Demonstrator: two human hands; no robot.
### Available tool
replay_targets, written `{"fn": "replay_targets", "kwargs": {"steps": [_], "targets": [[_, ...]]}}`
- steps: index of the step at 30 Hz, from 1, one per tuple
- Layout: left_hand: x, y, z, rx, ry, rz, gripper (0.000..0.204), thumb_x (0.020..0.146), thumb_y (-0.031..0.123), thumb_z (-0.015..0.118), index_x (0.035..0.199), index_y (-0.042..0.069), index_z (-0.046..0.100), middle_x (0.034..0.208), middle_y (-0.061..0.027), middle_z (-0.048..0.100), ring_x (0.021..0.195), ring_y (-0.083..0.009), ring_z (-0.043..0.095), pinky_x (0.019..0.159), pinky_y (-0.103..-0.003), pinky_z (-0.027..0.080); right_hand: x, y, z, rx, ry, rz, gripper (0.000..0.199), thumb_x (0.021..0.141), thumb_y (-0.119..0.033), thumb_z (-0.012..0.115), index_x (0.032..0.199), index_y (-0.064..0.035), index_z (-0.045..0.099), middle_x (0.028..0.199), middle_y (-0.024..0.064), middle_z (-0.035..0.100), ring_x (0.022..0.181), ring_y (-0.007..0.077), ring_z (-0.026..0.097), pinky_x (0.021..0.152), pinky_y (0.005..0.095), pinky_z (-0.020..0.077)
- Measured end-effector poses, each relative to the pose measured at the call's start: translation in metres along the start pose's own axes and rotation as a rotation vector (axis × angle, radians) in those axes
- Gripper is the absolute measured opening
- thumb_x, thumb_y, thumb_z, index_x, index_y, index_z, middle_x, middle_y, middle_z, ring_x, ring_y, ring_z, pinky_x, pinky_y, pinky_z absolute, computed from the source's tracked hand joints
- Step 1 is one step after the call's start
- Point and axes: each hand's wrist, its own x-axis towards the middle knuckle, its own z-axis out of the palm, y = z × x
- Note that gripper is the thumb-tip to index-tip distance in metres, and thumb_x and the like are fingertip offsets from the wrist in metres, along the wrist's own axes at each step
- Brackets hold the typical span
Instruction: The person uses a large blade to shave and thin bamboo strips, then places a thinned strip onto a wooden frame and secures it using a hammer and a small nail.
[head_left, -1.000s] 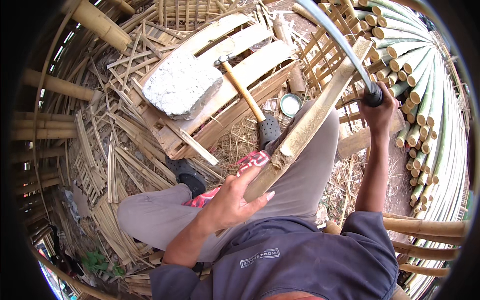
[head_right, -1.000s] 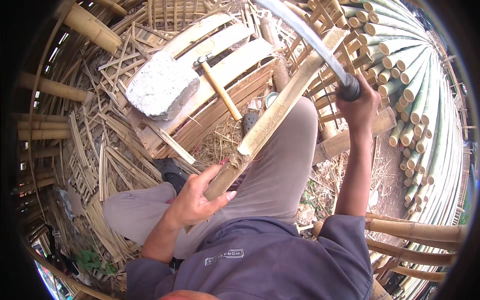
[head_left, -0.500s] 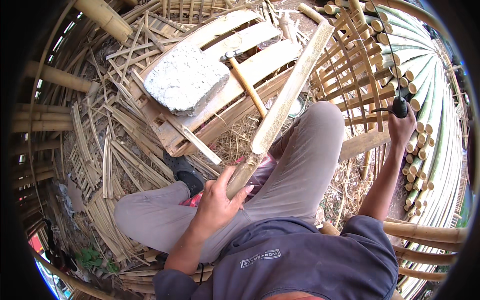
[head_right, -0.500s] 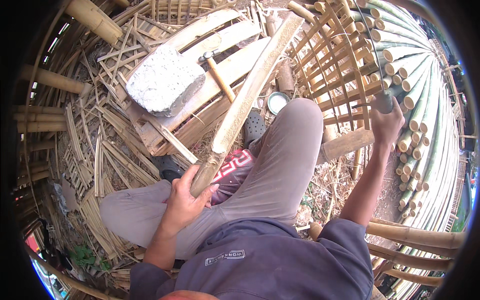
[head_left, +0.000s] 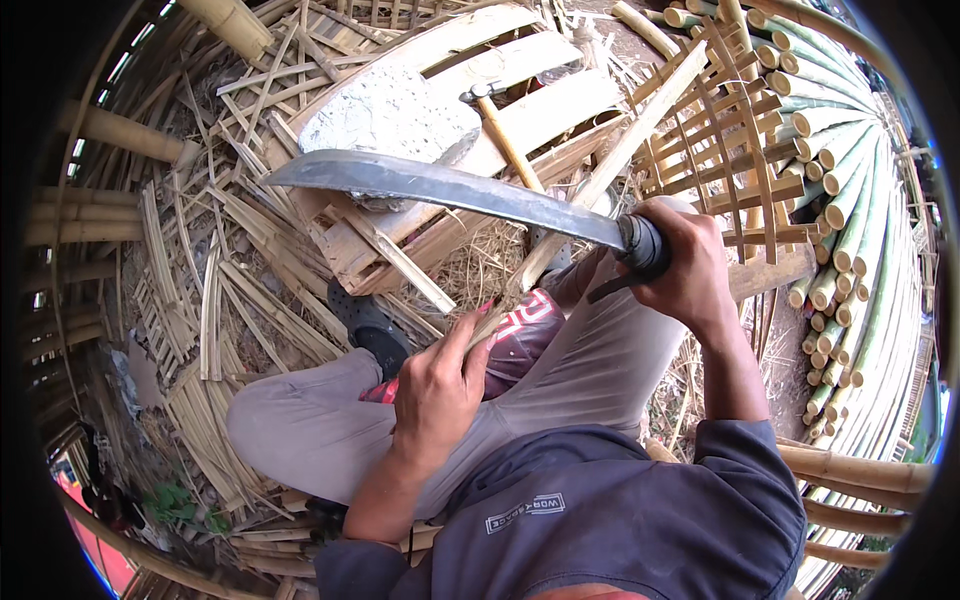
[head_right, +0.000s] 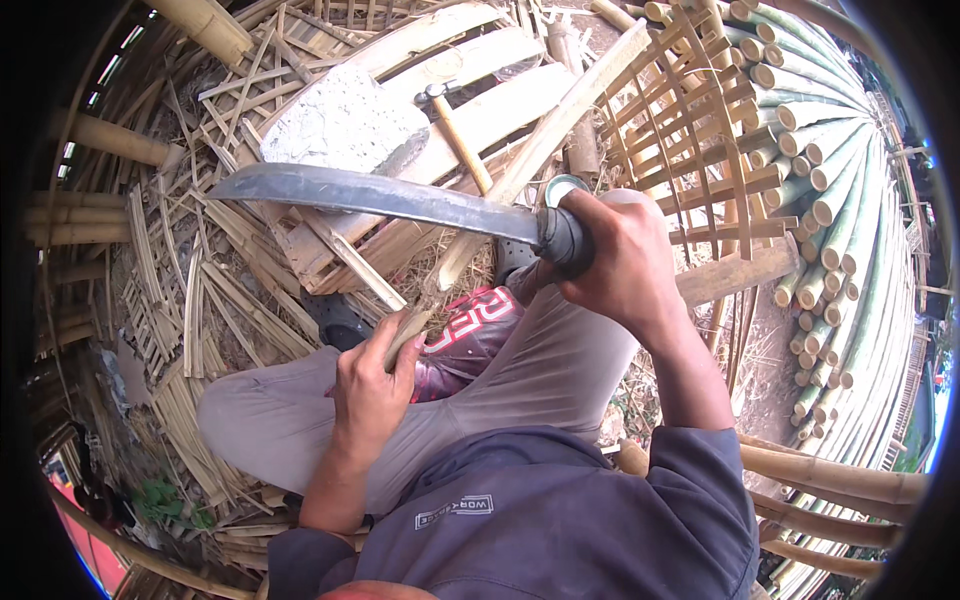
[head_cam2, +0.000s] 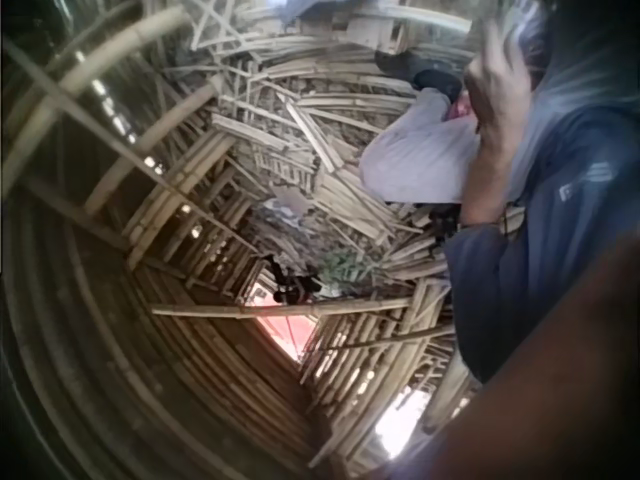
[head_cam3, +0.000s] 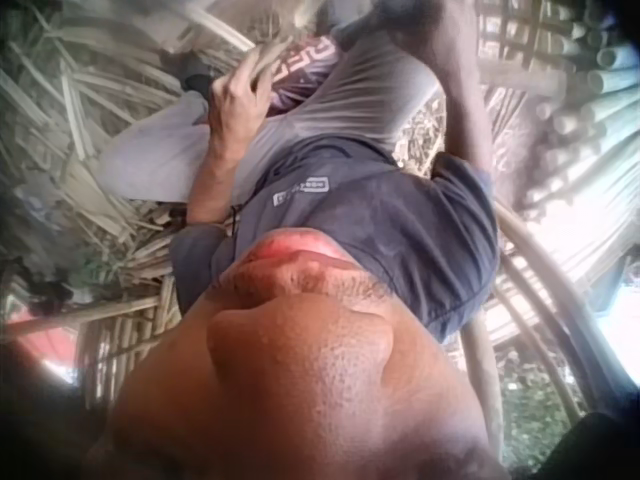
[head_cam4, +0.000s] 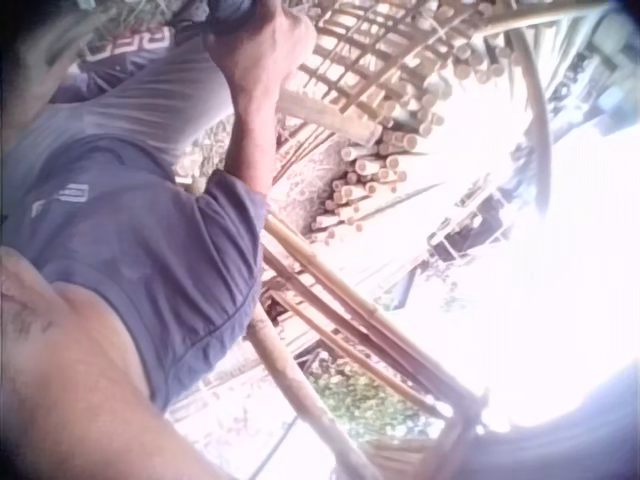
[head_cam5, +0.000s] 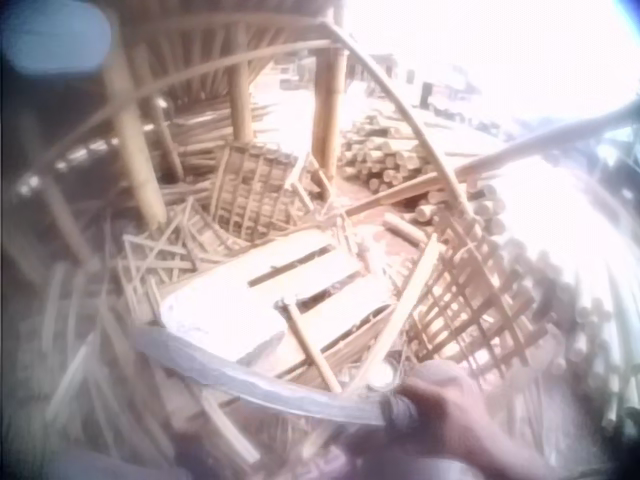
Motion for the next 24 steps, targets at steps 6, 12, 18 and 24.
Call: {"fn": "replay_targets", "kwargs": {"steps": [6,12,18,24], "targets": [[-0.009,-0.009,-0.005,0.052,0.068,0.009,0.032,0.092,0.008,0.066,0.123,0.001,0.062,0.097,-0.0221,0.071,0.082,-0.0393,0.071,0.066,-0.046,0.056,-0.001,-0.022,0.014,-0.009,-0.021,0.010,0.044,0.055,-0.018,0.084,0.091,-0.0094,0.061,0.073,0.0118,0.065,0.069,0.0357,0.067,0.061,0.0462,0.0503],[-0.017,-0.017,-0.009,0.044,0.096,-0.001,0.033,0.091,0.008,0.068,0.123,0.001,0.062,0.093,-0.0213,0.072,0.080,-0.0383,0.071,0.064,-0.045,0.056,0.007,-0.025,0.015,-0.130,0.055,0.039,0.041,0.055,-0.016,0.083,0.089,-0.0100,0.061,0.073,0.0117,0.066,0.069,0.0356,0.067,0.061,0.0462,0.0509],[-0.019,-0.016,-0.012,0.105,0.090,0.014,0.031,0.091,0.009,0.068,0.120,-0.001,0.062,0.090,-0.0210,0.072,0.076,-0.0379,0.071,0.062,-0.044,0.056,0.011,-0.004,0.008,-0.264,0.112,0.030,0.032,0.060,-0.011,0.077,0.088,-0.0106,0.062,0.072,0.0112,0.065,0.065,0.0355,0.066,0.061,0.0457,0.0519],[-0.015,0.003,-0.016,0.104,0.087,-0.008,0.025,0.091,0.009,0.069,0.112,-0.003,0.064,0.096,-0.0217,0.072,0.083,-0.0388,0.072,0.067,-0.044,0.056,0.009,0.009,-0.005,-0.307,0.227,-0.008,0.029,0.064,-0.013,0.077,0.089,-0.0109,0.063,0.072,0.0108,0.066,0.066,0.0343,0.067,0.061,0.0450,0.0519]]}}
